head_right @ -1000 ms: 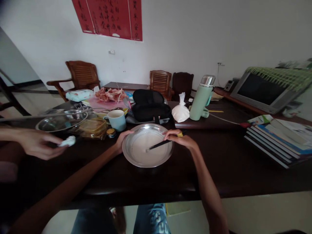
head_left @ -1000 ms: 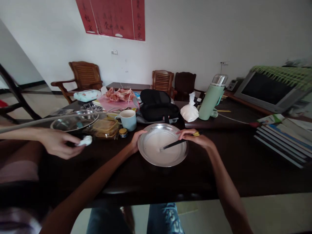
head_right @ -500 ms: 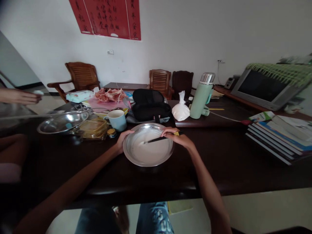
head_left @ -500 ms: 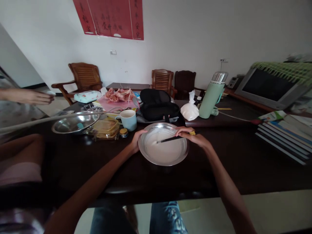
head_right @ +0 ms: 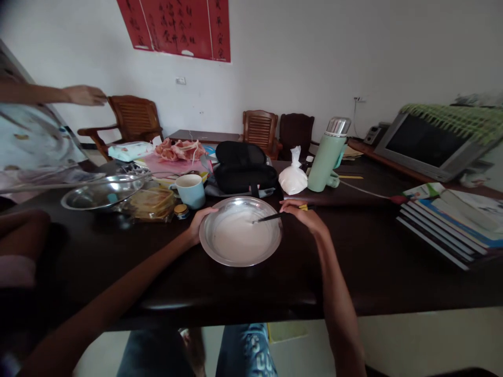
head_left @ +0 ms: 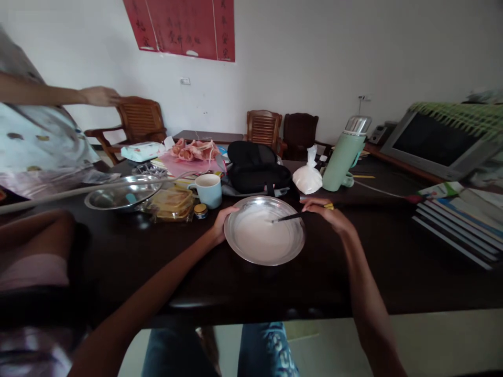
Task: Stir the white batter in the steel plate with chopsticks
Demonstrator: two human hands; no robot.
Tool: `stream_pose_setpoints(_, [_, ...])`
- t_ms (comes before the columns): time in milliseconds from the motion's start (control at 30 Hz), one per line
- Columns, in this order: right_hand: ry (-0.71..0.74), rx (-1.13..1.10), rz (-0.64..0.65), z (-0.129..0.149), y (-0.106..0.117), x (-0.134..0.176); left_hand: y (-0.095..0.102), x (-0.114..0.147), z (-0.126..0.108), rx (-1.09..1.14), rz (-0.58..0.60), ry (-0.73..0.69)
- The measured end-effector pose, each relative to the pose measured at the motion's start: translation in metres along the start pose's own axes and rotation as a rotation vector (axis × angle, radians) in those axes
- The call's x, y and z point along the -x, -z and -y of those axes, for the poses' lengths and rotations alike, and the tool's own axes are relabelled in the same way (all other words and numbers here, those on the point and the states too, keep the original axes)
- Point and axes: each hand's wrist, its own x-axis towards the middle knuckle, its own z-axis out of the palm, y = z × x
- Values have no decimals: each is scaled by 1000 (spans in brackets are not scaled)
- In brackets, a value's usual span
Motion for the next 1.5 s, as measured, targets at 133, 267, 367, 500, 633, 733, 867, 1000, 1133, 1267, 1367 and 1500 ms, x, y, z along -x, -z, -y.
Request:
stream_pose_setpoints(133, [5, -62, 218, 7, -4, 4, 2, -2, 0, 3, -17, 19])
stream_pose_setpoints(267, [69, 22, 244, 10, -16, 2, 4, -5, 2, 13, -6, 22])
stream_pose_setpoints(367, [56, 52, 63, 5, -3, 2, 4, -4, 2, 14, 2, 21])
stream_pose_setpoints(500, [60, -22, 197, 10, 3, 7, 3, -3, 1, 5, 0, 8])
stream_pose_setpoints(633, [124, -29, 320, 15, -17, 5, 3, -4, 1, 4, -3, -7])
stream_pose_setpoints(733, [138, 14, 187, 9, -11, 2, 3, -5, 1, 12, -2, -5])
stream_pose_setpoints(867, [73, -26, 171, 5, 6, 6, 3, -5, 1, 10, -1, -4])
stream_pose_setpoints(1000, [109, -79, 410, 10, -11, 5, 3, -4, 1, -14, -30, -10])
stream_pose_setpoints(1133, [127, -19, 286, 7, -10, 3, 2, -2, 1, 1, -9, -13])
stream_pose_setpoints(1267, [86, -69, 282, 6, 8, 7, 4, -5, 2, 3, -6, -2])
stream_pose_setpoints(1367, [111, -93, 408, 11, -3, 7, 6, -7, 2, 10, -3, 6])
stream_pose_setpoints(1500, [187, 49, 327, 11, -14, 5, 5, -6, 2, 19, -4, -6])
